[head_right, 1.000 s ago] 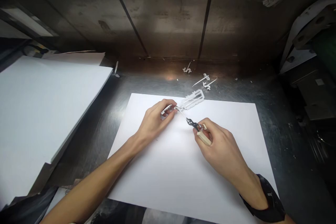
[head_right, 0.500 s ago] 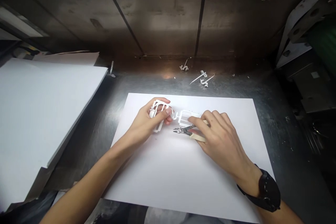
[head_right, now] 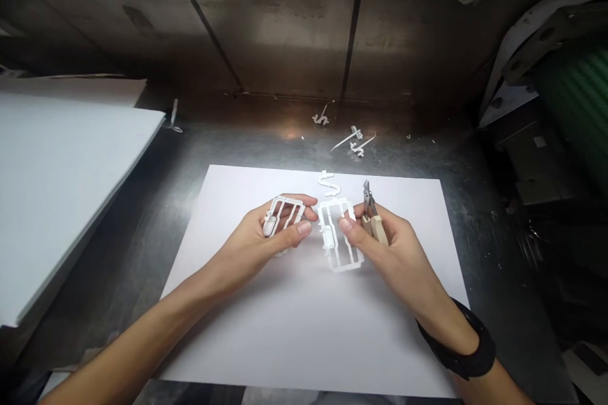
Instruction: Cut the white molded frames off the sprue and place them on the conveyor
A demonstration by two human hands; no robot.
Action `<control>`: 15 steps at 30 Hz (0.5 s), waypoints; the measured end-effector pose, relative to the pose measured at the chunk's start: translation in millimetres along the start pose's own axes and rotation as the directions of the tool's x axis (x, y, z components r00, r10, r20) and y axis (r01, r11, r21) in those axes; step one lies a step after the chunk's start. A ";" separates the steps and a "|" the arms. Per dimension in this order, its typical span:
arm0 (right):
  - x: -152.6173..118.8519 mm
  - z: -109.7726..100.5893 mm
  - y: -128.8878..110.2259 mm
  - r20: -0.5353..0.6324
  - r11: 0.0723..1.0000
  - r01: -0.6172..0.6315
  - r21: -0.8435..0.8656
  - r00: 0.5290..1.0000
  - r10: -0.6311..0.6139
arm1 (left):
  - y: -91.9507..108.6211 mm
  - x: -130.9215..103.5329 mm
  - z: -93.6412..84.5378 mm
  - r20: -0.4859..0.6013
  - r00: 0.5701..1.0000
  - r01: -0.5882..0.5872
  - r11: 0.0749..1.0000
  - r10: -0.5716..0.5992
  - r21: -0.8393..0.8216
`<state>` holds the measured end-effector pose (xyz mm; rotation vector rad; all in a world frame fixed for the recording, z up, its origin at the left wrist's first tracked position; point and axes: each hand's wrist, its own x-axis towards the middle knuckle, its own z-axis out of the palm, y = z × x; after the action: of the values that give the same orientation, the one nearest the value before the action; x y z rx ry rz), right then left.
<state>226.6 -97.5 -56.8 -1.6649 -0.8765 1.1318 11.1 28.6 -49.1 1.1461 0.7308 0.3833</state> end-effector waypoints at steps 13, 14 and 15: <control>-3.8 -1.9 2.3 0.094 0.992 0.109 0.059 0.989 -0.114 | -2.4 -0.2 0.2 0.052 0.999 0.015 0.985 -0.006 -0.174; -3.2 -1.8 2.8 0.106 0.992 0.106 0.075 0.988 -0.113 | -2.8 0.5 0.2 0.058 0.998 0.020 0.983 -0.009 -0.184; -2.7 -1.6 3.0 0.117 0.991 0.100 0.088 0.987 -0.110 | -3.3 1.1 0.3 0.064 0.998 0.022 0.981 -0.010 -0.191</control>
<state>227.4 -101.4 -58.5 -1.4776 -0.9710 1.1902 11.8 27.8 -52.4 0.9654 0.6331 0.3942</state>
